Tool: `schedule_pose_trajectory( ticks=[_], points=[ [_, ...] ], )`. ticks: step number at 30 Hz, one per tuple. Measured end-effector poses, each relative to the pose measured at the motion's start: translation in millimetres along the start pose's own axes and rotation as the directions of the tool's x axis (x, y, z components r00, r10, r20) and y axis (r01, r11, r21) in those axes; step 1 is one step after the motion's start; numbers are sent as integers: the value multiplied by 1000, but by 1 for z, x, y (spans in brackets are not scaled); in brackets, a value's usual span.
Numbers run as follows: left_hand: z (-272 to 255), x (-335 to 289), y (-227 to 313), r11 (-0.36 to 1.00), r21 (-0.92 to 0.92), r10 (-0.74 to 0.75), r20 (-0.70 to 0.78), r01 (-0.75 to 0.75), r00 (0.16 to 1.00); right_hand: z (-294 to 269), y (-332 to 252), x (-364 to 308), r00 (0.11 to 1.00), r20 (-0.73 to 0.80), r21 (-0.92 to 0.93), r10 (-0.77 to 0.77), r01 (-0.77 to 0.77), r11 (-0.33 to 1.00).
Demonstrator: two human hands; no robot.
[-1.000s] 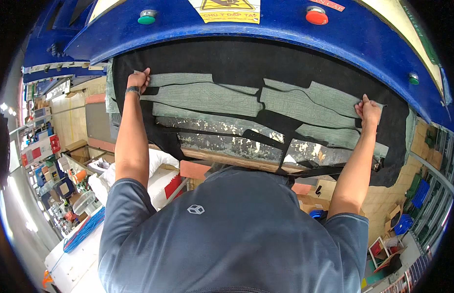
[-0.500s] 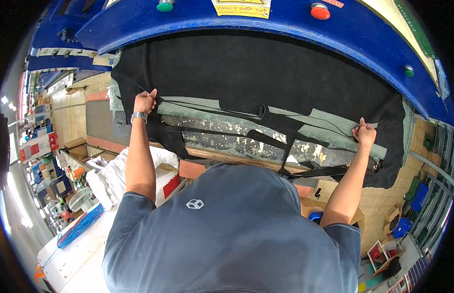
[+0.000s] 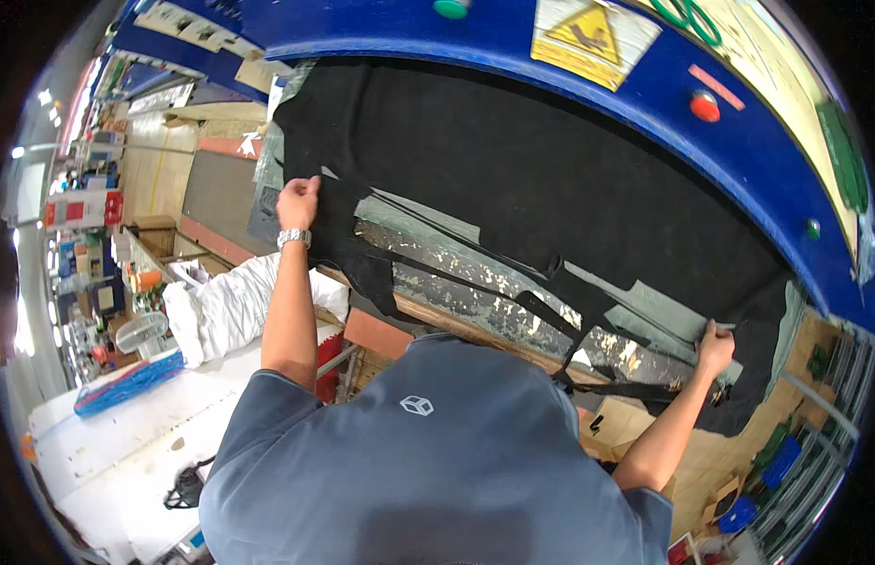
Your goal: Using a hydraulic press and metal dies to cut shoe components from sheets of material.
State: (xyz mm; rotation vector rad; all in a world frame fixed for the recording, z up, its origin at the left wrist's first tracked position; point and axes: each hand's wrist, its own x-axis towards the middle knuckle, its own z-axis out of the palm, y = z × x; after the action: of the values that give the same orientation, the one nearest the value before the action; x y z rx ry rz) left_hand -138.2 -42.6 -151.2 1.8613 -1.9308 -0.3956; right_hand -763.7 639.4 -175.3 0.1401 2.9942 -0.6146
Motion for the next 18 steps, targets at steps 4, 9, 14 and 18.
schedule_pose_trajectory(
  ticks=[4,9,14,18],
  points=[
    [-30,-8,-87,914,272,-280,-110,300,954,6,-88,-57,930,-145,-135,-339,321,937],
    [-16,-33,-56,920,249,-338,120,301,933,57,-210,-125,586,-119,-19,-802,806,592],
    [-40,-40,-125,971,-184,-132,126,154,983,115,-249,-159,620,-85,-242,-780,747,619],
    [-93,-58,-229,836,-511,-127,170,198,977,126,-253,-153,629,-108,-217,-770,741,635]
  ],
)
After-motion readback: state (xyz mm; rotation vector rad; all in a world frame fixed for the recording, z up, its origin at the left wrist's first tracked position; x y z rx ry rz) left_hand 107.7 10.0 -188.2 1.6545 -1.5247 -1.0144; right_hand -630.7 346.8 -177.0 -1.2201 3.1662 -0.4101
